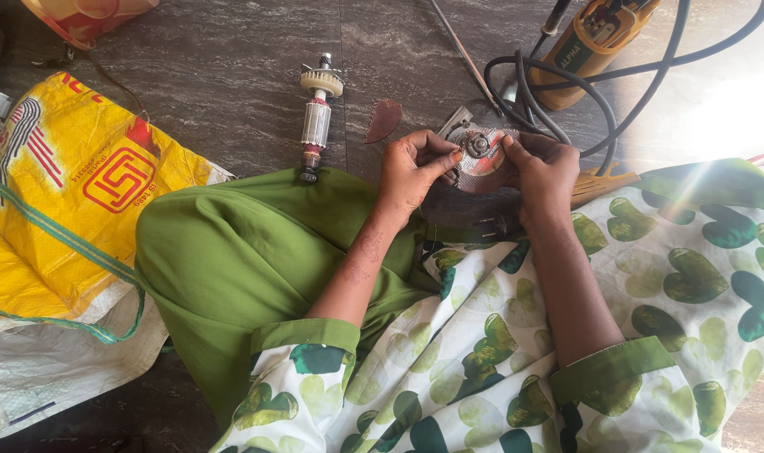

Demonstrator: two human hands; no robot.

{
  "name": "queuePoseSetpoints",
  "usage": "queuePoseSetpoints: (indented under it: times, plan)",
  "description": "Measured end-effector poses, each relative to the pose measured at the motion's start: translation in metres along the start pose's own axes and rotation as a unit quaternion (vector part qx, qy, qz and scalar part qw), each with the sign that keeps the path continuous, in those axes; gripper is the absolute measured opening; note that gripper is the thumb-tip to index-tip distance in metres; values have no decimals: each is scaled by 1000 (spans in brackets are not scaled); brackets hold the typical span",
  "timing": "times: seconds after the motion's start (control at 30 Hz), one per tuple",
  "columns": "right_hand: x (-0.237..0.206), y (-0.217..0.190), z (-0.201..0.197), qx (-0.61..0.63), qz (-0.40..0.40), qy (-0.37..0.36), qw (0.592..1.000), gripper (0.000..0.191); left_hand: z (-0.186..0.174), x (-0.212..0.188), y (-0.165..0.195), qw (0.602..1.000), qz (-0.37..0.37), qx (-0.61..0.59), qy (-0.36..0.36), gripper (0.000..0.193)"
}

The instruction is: The person sits on the floor and repairs an angle grinder. They remove the sanding disc and gear head, open the motor housing, work on the switch and internal wiring, insert the armature back into the housing, reattach the gear head and disc, and finally handle the power cord.

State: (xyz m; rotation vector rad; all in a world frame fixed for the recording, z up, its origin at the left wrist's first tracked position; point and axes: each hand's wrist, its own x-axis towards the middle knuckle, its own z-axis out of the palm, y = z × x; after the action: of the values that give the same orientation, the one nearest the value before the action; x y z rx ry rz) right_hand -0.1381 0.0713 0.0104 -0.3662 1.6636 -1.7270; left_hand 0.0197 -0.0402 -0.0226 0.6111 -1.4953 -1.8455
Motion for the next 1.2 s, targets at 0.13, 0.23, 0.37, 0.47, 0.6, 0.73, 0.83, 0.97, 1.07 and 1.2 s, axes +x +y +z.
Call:
queuePoseSetpoints:
  times: [0.13,0.23,0.37,0.47,0.6,0.73,0.83,0.97,1.07,1.2]
  plan:
    - [2,1,0,13,7,-12,1000,27,1,-5,2,996,-45,-7,75,7]
    - [2,2,0,10,4,-5,1000,28,-8,-5,10,991,7,-20,136,6]
    - [2,2,0,8,0,-1,1000,28,-28,-1,16,962,-7,80,263,21]
    - [1,1,0,7,5,-2,1000,28,-38,2,10,933,-37,235,270,58]
    - [-1,0,0,12,-2,-11,1000,29,-38,2,3,847,-4,475,241,56]
    - [-1,3,-1,-3,-1,-3,1000,31,-28,-6,17,794,192,521,248,48]
    - [0,5,-2,-3,5,1,1000,33,-11,-9,38,899,25,424,106,27]
    - [-1,5,-3,7,10,-2,1000,36,12,-21,59,868,94,484,61,20]
    - [-3,3,-2,9,20,-4,1000,36,17,-23,66,855,114,503,49,23]
    - [-5,1,0,7,43,2,999,36,23,-26,64,839,137,525,44,18]
